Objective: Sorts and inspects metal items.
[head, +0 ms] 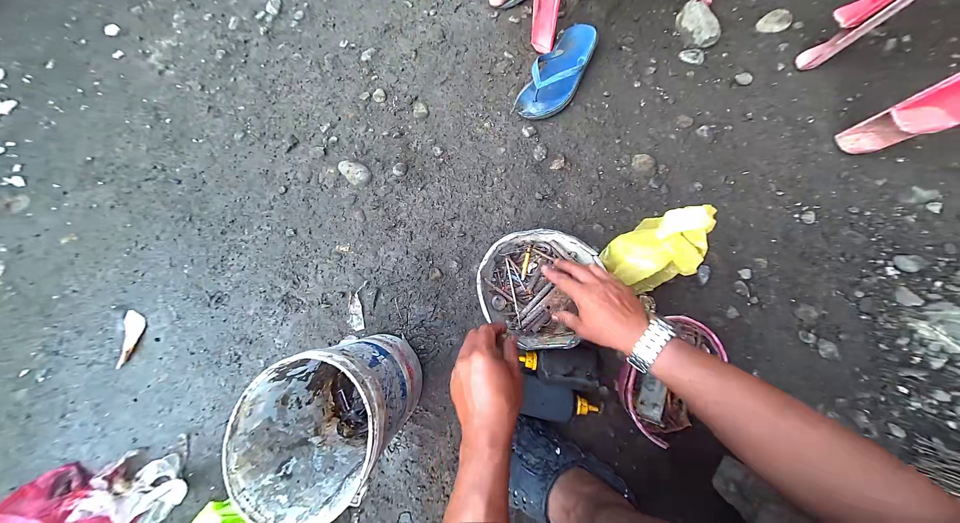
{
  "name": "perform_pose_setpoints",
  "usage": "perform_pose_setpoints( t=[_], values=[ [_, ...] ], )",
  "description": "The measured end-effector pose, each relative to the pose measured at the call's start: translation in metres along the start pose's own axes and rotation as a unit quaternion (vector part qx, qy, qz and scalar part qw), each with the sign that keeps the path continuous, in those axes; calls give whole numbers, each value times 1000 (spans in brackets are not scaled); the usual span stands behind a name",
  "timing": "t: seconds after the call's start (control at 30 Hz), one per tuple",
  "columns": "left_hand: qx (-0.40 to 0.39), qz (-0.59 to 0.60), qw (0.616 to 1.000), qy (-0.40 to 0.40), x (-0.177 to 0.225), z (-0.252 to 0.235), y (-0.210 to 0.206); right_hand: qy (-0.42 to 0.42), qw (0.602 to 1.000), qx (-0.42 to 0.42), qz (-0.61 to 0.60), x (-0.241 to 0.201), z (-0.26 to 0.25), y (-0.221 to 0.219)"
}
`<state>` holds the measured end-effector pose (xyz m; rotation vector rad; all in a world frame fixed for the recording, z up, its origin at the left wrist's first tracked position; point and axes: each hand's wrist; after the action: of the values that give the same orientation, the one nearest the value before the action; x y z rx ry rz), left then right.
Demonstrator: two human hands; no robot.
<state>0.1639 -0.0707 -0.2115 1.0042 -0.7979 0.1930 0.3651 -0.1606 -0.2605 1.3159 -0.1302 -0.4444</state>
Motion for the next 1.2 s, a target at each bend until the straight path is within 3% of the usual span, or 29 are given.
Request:
perform_pose_setpoints(
  t=[0.13, 0.27, 0.5, 0.57, 0.7, 0.83, 0.93, 1.0, 1.2],
  values=[
    [-50, -125, 991, -12, 3, -32, -39, -86, 993, -47, 64, -6, -18, 0],
    [-67, -225, 972, 5, 7, -39, -54, -106, 990, -31, 83, -17, -19, 0],
    [-54, -218, 974, 21, -3, -10, -61, -109, 993, -7, 50, -28, -7, -1],
    [-48, -169, 984, 12, -6, -3, -55, -102, 995, 10, 13, -21, -1, -5],
    [39, 14, 998, -56, -14, 3, -37, -81, 995, 15, -61, -1, 10, -2],
    [99, 162, 980, -59, -16, -1, -21, -16, 995, 38, -88, 14, 25, -1],
    [101, 279, 955, -17, -17, -6, -12, 4, 990, 80, -117, 24, 29, -2],
    [110, 344, 933, -9, -15, -6, -5, -20, 990, 94, -106, 26, 24, -3],
    [122, 441, 888, -50, -16, -4, 9, -10, 999, 4, 37, 16, -9, 5]
  ],
)
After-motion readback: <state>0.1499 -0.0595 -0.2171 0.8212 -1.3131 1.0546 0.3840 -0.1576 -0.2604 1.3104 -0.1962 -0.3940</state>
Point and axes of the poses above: each hand's wrist, its own z-axis away from the middle knuckle, its own y-axis out of the back of the hand, x = y × z, and after that the axes turned 12 degrees about z, right-handed
